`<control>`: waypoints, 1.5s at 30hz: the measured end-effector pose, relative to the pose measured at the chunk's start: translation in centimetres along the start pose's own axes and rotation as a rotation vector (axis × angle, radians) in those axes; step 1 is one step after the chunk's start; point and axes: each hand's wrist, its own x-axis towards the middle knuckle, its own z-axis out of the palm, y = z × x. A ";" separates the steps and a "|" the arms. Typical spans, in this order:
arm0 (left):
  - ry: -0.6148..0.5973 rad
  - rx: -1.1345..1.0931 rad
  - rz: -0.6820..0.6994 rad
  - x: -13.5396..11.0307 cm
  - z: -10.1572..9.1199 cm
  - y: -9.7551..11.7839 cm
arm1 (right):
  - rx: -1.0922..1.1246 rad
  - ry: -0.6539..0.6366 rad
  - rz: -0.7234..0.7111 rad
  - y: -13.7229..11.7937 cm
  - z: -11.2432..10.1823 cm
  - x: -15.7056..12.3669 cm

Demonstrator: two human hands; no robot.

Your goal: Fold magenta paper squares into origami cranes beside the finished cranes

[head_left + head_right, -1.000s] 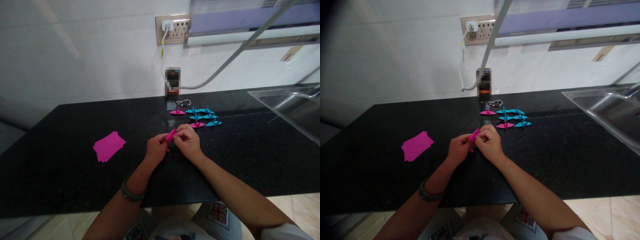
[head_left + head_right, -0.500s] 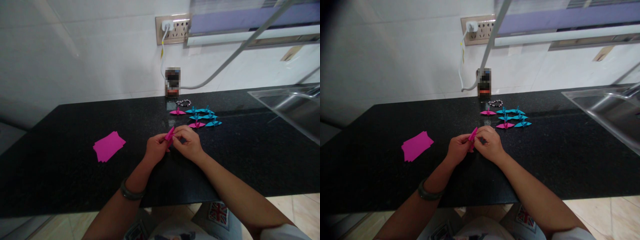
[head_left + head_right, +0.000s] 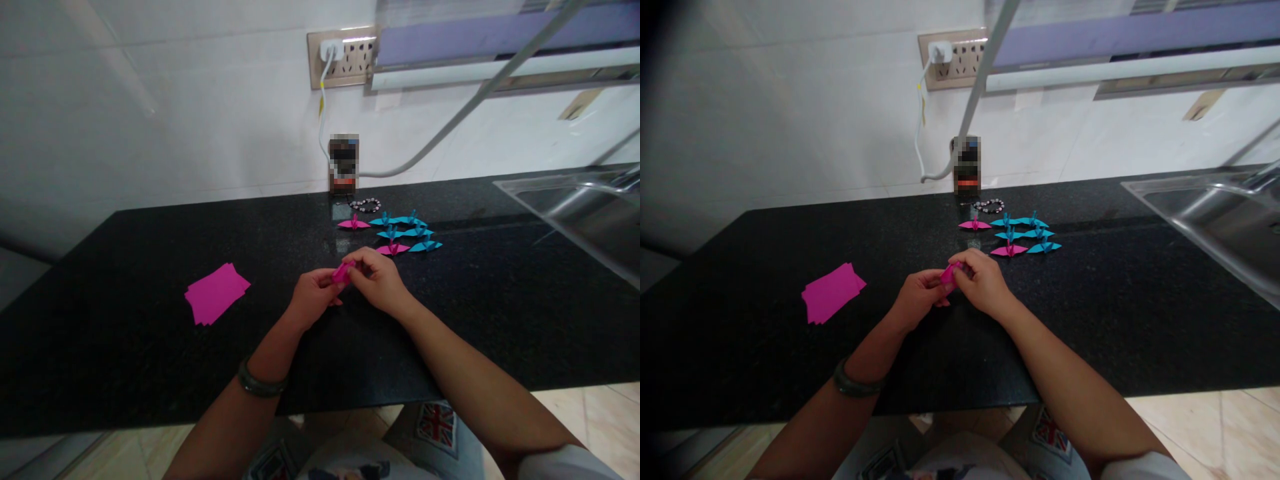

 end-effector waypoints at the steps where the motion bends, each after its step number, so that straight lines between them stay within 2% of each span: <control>1: 0.005 0.030 -0.007 0.0 0.0 0.0 | 0.025 0.021 0.046 0.1 0.1 0.0; 3: 0.031 0.070 -0.007 0.0 0.0 0.0 | 0.057 0.032 0.102 0.3 0.3 -0.1; 8: 0.058 0.100 0.031 0.0 0.1 0.2 | -0.001 -0.023 0.068 0.3 0.5 -0.2; 11: 0.057 0.063 0.010 -0.1 0.1 0.4 | 0.019 -0.015 0.098 0.3 0.6 -0.2; 18: -0.056 -0.098 -0.008 -0.1 -0.5 0.1 | 0.366 -0.073 0.174 0.6 0.0 0.3; 20: -0.073 -0.103 -0.001 -0.1 -0.6 -0.1 | 0.404 -0.096 0.187 0.7 -0.1 0.4; 23: -0.063 -0.080 -0.004 -0.1 -0.5 -0.1 | 0.336 -0.093 0.179 0.7 0.0 0.3; 26: -0.050 -0.073 -0.017 -0.1 -0.3 0.0 | 0.174 0.000 0.126 0.4 0.3 0.0; 29: -0.025 -0.074 -0.008 -0.1 -0.2 0.1 | 0.067 0.076 0.015 -0.1 0.2 -0.2; 34: -0.006 -0.067 0.001 -0.1 -0.1 0.2 | -0.060 -0.026 -0.137 -0.5 -0.3 0.1; 40: -0.009 0.018 0.011 -0.1 0.1 0.4 | -0.171 -0.120 -0.101 0.5 0.0 0.4; 45: 0.002 0.097 0.033 0.1 0.2 0.2 | -0.136 -0.085 -0.029 0.7 0.3 0.2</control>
